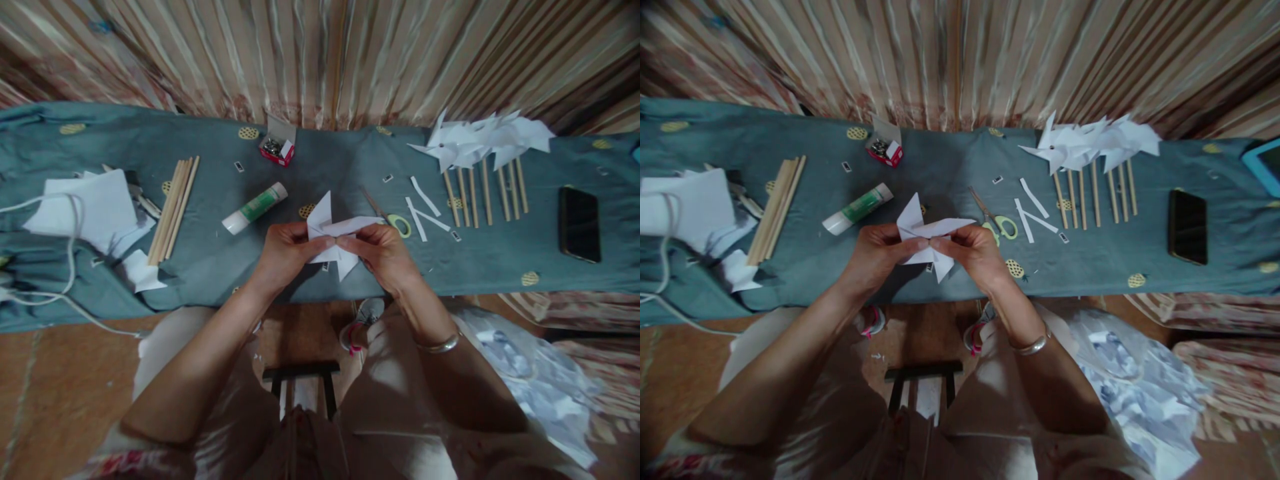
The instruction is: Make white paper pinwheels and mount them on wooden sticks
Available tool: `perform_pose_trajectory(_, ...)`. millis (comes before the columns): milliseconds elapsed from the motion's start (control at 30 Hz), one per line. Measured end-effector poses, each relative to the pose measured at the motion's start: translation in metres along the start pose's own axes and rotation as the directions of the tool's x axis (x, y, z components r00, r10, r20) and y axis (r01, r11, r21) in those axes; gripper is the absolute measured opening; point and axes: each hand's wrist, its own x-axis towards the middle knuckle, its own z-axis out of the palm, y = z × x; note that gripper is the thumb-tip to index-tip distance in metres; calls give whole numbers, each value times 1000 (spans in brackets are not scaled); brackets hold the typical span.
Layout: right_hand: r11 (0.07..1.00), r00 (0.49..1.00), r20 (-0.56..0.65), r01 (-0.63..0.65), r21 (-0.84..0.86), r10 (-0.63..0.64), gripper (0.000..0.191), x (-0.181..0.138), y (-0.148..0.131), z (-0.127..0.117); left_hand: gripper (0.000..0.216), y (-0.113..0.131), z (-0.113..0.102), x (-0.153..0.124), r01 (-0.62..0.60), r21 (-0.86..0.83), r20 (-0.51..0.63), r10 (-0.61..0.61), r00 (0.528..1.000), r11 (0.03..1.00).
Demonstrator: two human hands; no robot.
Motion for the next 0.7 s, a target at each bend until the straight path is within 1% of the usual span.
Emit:
perform_pose_trajectory(167,1000,1000,-18,2,23,-2,20,0,0,1,23,0,0,0,-7,7,-11,7,1000,1000)
perform_pose_trajectory(400,1000,1000,-18,16,-4,-16,25,0,1,2,15,-2,0,0,-2,8,-29,3,1000,1000)
perform_pose_trajectory(567,1000,1000,-14,22,11,-22,28,1,-1,3,18,-1,1,0,3,-15,-31,-3,1000,1000)
perform_pose_trajectory(700,999,999,22,36,24,-36,28,1,-3,3,22,0,2,0,13,-70,-16,-14,1000,997)
